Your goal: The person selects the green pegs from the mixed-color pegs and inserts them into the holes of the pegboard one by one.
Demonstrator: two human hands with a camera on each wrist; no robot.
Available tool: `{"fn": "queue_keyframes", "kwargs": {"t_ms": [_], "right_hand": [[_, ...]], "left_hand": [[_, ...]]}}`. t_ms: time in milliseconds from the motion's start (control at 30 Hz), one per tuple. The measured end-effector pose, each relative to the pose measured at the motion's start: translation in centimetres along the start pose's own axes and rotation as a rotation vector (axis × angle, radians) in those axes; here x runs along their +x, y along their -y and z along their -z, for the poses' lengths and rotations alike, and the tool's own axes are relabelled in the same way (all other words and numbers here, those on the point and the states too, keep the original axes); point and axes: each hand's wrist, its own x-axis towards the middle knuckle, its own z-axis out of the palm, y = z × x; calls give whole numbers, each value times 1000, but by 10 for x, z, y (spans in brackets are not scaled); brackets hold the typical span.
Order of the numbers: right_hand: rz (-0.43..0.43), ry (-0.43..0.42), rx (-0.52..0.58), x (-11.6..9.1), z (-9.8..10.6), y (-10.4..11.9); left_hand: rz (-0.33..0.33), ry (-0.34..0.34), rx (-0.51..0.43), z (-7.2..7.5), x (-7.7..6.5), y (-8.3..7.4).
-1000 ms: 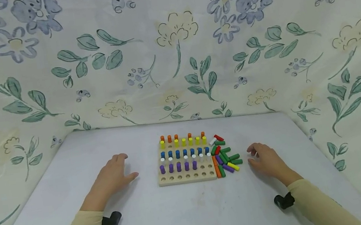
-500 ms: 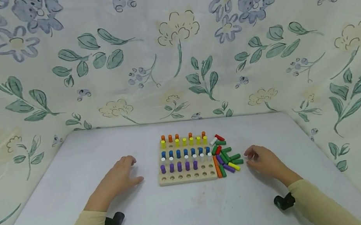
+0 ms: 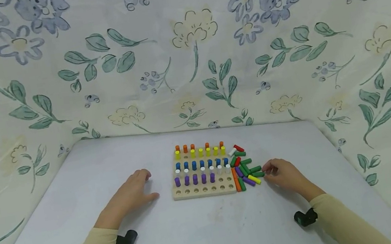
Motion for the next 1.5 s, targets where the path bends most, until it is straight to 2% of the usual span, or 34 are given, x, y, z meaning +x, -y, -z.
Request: {"fn": "queue_keyframes", "kwargs": {"t_ms": [200, 500, 967, 1333, 1500], "right_hand": [[-6, 5, 1, 2, -2, -3], [8, -14, -2, -1, 0, -5], [5, -36, 21, -9, 12, -5], [68, -82, 7, -10, 18, -3], [83, -87, 0, -8, 20, -1]], "left_hand": [[-16, -14, -1, -2, -1, -1], [-4, -6, -10, -2, -2, -6], [-3, 22, -38, -9, 6, -9], [-47, 0, -36, -12, 8, -11], [-40, 16, -53, -13, 9, -14]]}}
